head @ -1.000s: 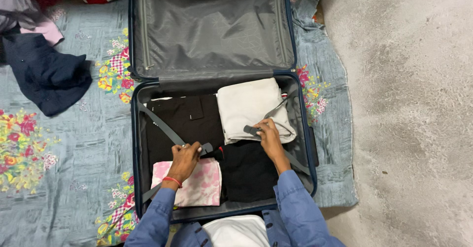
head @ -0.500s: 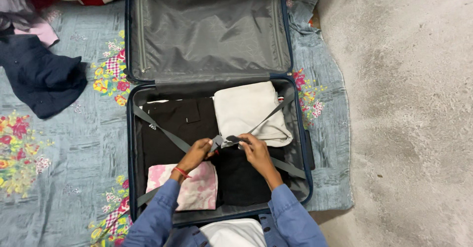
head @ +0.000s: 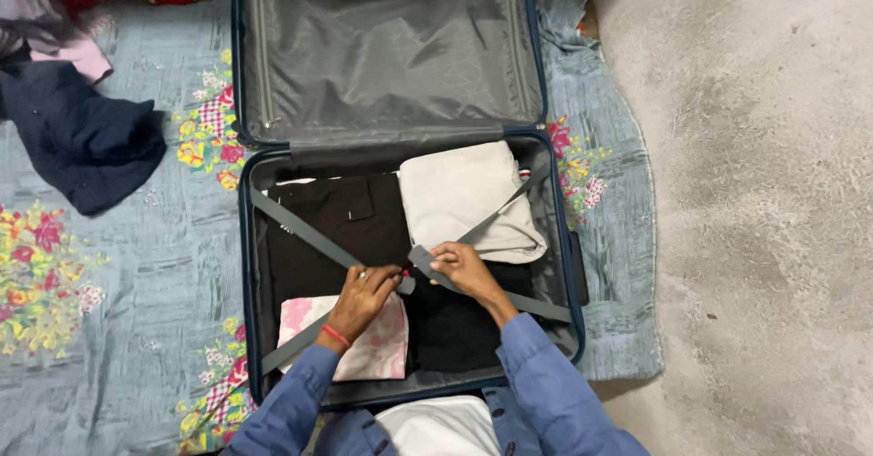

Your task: The person folds black shorts, light-colored pants, and a patterned pink cloth by hand on a bed, then places them into an open blue suitcase and secures the internal straps.

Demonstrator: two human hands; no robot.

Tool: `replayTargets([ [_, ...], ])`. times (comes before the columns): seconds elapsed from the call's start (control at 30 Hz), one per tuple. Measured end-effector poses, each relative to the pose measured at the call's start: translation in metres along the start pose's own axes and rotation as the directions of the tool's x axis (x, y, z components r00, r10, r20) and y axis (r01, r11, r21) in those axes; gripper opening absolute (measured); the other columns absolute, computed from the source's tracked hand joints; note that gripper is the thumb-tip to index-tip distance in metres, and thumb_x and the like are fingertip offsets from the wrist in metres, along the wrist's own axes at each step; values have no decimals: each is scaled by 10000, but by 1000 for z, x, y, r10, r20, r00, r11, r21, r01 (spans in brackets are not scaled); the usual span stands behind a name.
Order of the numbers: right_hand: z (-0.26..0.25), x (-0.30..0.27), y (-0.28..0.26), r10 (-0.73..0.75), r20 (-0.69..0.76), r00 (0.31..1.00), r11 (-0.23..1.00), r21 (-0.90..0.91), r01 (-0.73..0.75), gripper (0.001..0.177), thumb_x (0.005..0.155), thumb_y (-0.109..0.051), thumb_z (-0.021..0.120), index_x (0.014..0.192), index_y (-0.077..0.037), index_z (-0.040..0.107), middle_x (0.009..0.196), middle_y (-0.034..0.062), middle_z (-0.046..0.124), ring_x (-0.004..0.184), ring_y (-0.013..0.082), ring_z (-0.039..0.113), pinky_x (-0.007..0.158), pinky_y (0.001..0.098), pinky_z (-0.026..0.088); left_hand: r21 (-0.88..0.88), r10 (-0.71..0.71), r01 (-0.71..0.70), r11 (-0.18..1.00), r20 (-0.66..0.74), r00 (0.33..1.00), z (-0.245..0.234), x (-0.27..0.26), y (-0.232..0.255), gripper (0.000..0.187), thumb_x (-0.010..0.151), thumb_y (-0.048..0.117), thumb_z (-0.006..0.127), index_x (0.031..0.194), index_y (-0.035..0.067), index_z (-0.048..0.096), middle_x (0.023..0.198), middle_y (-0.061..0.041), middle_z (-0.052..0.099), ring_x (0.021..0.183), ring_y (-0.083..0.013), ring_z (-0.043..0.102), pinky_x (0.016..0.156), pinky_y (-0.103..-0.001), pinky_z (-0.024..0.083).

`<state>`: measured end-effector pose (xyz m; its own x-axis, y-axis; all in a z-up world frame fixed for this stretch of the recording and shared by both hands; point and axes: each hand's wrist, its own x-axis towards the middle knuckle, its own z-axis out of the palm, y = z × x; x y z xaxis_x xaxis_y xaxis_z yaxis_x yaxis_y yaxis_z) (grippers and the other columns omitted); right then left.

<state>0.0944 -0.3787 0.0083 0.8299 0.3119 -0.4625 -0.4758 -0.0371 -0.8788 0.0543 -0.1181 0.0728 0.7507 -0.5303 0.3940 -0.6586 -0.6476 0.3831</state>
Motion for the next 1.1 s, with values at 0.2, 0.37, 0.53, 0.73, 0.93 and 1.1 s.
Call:
replayTargets([
  [0.2, 13, 4, -2, 48, 38, 998, 998, -49, -46, 131, 951, 7, 654, 1078, 32, 676, 914, 99, 749, 765, 140, 703, 703, 267, 578, 25, -145, 147, 989, -64, 987, 7, 8, 12, 82, 911, 96, 672, 988, 70, 665, 923, -70, 580, 840, -269, 573, 817, -374, 457],
  [0.37, 17, -1, 0, 34, 71, 997, 999, 14, -35, 129, 939, 25, 653, 1067, 19, 669, 939, 78, 746, 815, 126, 698, 709, 276, 591, 6, -142, 143, 990, -65, 988, 11, 9, 16, 126, 888, 70, 669, 1013, 67, 668, 917, -70, 581, 836, -266, 571, 815, -387, 467],
  [0.53, 14, 5, 7, 28, 130, 991, 999, -18, -26, 127, 943, 35, 640, 1064, 18, 674, 953, 60, 720, 852, 116, 678, 708, 279, 595, 33, -212, 214, 976, -57, 976, 21, 9, 13, 59, 909, 59, 662, 941, 39, 617, 877, -110, 559, 813, -305, 569, 772, -387, 457],
  [0.73, 22, 5, 6, -101, 134, 986, 983, -142, 120, 105, 964, 55, 618, 1061, 22, 640, 935, 79, 701, 848, 155, 662, 722, 324, 564, 41, -374, 378, 925, -82, 924, 51, -4, 15, 89, 863, 5, 624, 848, 51, 549, 840, -115, 553, 765, -302, 583, 806, -404, 461],
  [0.93, 47, -22, -21, -174, -23, 984, 677, -729, 103, 192, 934, 5, 618, 1119, -45, 598, 1024, 176, 717, 999, 404, 669, 758, 498, 509, 126, -561, 559, 819, -26, 828, 78, 4, 20, 184, 872, 16, 638, 1035, 75, 576, 1009, -112, 594, 876, -288, 611, 777, -423, 421],
  [1.1, 39, -26, -35, -262, -82, 962, 613, -783, 100, 257, 893, -69, 659, 1145, -99, 699, 1135, 154, 722, 997, 408, 666, 779, 501, 530, -22, -477, 481, 876, 106, 873, 60, 3, 24, 594, 663, 88, 681, 1243, 90, 553, 1169, -135, 600, 1063, -314, 548, 818, -467, 380],
])
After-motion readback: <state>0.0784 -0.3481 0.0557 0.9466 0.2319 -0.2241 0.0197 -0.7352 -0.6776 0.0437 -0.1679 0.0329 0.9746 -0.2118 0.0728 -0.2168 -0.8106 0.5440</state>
